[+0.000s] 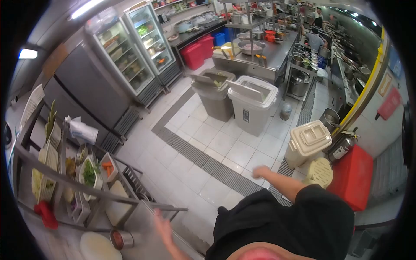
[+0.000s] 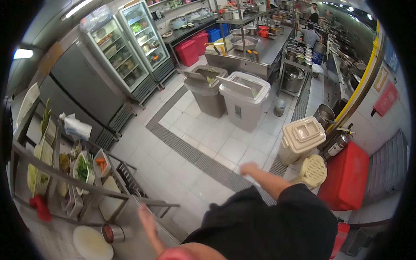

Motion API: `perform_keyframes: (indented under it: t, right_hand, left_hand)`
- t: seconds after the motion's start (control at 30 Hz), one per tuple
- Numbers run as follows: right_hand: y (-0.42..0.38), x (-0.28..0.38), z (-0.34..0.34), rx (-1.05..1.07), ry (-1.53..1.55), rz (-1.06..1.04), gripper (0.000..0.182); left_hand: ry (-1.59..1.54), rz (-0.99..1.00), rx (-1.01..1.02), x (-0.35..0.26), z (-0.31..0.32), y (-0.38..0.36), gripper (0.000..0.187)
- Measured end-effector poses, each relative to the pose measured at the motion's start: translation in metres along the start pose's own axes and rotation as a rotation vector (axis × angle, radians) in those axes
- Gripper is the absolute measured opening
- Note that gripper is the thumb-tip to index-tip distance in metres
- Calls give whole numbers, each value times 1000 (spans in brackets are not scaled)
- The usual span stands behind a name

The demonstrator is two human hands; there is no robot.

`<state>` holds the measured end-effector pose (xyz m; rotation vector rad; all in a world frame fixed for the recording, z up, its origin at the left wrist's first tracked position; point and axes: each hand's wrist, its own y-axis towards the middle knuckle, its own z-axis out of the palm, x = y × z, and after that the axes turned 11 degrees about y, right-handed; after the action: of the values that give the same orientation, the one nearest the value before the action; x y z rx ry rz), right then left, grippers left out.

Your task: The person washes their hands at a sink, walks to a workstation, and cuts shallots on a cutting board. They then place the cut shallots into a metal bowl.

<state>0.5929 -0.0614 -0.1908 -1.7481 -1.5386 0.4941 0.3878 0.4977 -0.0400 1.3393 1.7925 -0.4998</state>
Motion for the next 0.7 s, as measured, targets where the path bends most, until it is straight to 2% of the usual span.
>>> perform_keyframes:
  t: [0.03, 0.07, 0.1, 0.13, 0.17, 0.2, 0.27, 0.3, 0.37, 0.4, 0.47, 0.5, 0.53, 0.57, 0.6, 0.63, 0.67, 0.7]
  right_hand:
    - [-6, -15, 21, 97, -210, -17, 51]
    - [35, -44, 62, 275, -62, -42, 62]
    - [92, -73, 128, 301, 115, -48, 70]
    - [94, -83, 160, 486, 223, -80, 71]
    - [97, -79, 169, 669, 334, -115, 71]
    - [61, -113, 172, 660, 342, -109, 71]
    - [30, -14, 95, 615, 466, 28, 64]
    - [46, 9, 75, 602, 476, 27, 64]
    - [86, 40, 54, 237, 187, -309, 54]
    - [88, 70, 31, 108, 285, -344, 52]
    - [77, 153, -48, -79, 433, -491, 47]
    - [63, 200, -88, -131, 487, -605, 45]
    - [44, 247, -128, -51, 458, -728, 44]
    - [24, 290, -159, 34, 429, -848, 42]
    - [11, 326, -178, 111, 376, -937, 43]
    - [2, 356, -193, 190, 324, -1026, 43]
    - [-10, 386, -206, 216, 229, -1036, 45]
    - [-14, 406, -213, 242, 133, -1045, 47]
  left_hand:
    - [186, -79, 197, 5, 21, 13, 49]
    - [375, -157, 393, 9, 49, 19, 52]
    - [335, -251, 461, 71, 91, 11, 48]
    - [536, -404, 739, 53, 109, 13, 61]
    - [597, -459, 940, 182, 169, -5, 70]
    - [596, -446, 945, 157, 179, -19, 70]
    - [341, -1272, 1122, 67, 169, 4, 81]
    - [347, -1256, 1123, 93, 180, 25, 81]
    - [652, -636, 1135, 143, 193, 53, 81]
    - [653, -637, 1139, 157, 184, 81, 81]
    - [675, -218, 1080, 167, 171, 166, 78]
    - [112, -533, 772, 107, 145, 198, 74]
    - [-292, -571, 809, 99, 139, 246, 69]
    - [-709, -475, 735, 48, 122, 282, 72]
    - [-886, -414, 704, 12, 113, 314, 81]
    - [-1108, -377, 782, -38, 106, 338, 93]
    - [-1111, -157, 961, -55, 112, 364, 102]
    - [-890, -141, 1083, -48, 130, 382, 100]
